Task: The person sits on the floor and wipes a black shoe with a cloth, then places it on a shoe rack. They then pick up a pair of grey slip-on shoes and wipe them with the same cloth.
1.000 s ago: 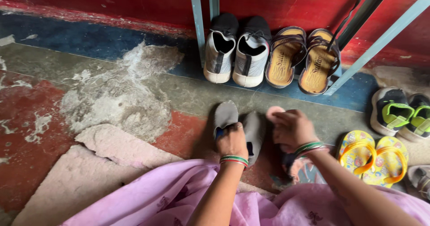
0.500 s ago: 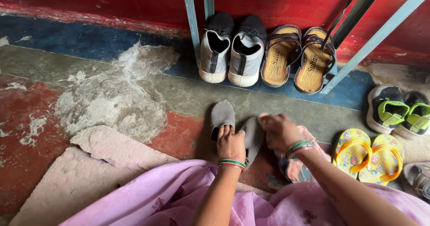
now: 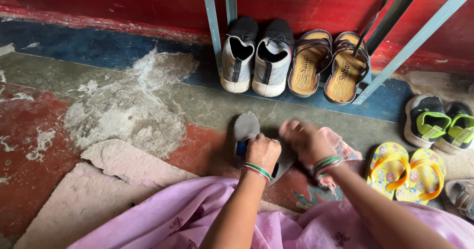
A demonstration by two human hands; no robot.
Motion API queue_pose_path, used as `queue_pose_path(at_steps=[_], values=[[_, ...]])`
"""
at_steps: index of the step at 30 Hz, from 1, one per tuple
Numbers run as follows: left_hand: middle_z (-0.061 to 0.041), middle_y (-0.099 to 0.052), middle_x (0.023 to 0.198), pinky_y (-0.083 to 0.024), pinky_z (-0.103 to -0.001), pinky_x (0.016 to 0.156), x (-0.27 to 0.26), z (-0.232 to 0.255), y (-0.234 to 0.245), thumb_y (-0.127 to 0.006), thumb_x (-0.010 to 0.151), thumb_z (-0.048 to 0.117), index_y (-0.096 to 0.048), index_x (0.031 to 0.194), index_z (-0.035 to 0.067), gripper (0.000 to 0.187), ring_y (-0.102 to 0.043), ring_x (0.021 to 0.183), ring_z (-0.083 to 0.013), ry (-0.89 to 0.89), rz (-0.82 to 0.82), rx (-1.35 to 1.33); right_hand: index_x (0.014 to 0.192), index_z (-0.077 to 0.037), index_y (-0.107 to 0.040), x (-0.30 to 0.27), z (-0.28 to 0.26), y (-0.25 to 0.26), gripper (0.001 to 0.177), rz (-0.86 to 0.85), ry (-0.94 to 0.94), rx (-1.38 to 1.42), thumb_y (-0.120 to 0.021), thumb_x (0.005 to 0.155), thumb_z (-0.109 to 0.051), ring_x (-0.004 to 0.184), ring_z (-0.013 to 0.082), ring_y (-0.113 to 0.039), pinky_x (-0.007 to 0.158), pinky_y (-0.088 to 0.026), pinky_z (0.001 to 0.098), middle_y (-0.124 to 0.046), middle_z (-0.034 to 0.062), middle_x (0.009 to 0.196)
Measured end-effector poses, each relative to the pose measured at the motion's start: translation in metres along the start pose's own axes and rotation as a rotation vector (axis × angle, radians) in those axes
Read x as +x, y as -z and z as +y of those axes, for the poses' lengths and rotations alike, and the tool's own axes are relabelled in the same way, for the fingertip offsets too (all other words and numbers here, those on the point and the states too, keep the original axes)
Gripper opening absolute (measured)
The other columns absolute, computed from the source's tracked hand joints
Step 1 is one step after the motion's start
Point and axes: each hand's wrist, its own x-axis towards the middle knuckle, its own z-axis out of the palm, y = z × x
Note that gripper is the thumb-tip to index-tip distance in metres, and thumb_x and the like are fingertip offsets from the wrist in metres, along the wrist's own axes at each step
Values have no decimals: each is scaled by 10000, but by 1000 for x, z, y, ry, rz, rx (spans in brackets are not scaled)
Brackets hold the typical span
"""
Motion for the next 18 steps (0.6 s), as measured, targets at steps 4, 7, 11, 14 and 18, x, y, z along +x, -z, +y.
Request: queue_pose_path(at_steps=[4, 7, 11, 14, 18], values=[[-67, -740, 939, -508, -408, 803, 5, -8, 0, -650, 835, 167, -790, 848, 143, 142, -632, 1019, -271, -74, 29, 30, 1226, -201, -668, 0, -28, 21, 546, -194, -501, 734, -695, 687, -120, 1211, 316, -588, 1037, -467, 480, -656, 76, 1199], [-64, -716, 956, -501, -397, 829, -2, -6, -5, -664, 813, 176, -800, 827, 132, 144, -610, 1028, -264, -89, 114, -13, 1090, -245, -748, -12, -22, 18, 390, -216, -562, 907, -645, 757, -71, 1213, 229, -627, 1028, -463, 470, -736, -54, 1172], [-80, -681, 946, -509, -372, 838, -1, -4, -3, -669, 771, 154, -791, 753, 126, 127, -607, 1012, -260, -122, 198, -34, 1073, -217, -778, -13, 21, 11, 399, -110, -692, 814, -617, 753, -42, 1155, 290, -640, 979, -530, 402, -719, -4, 1193], [-85, -657, 954, -526, -414, 849, 5, 2, 6, -650, 792, 121, -742, 747, 106, 103, -611, 1005, -276, -90, 336, -253, 979, -188, -777, -19, 53, 22, 335, -220, -679, 582, -746, 646, -163, 1142, 302, -647, 985, -536, 382, -708, 31, 1178], [-107, -627, 993, -528, -441, 829, 4, 23, 22, -609, 940, 113, -673, 870, 67, 105, -598, 960, -292, -116, 469, -387, 1202, -171, -687, -33, 65, 44, 671, -2, -1015, 829, -839, 549, -152, 1018, 374, -661, 893, -542, 439, -676, 139, 1128]])
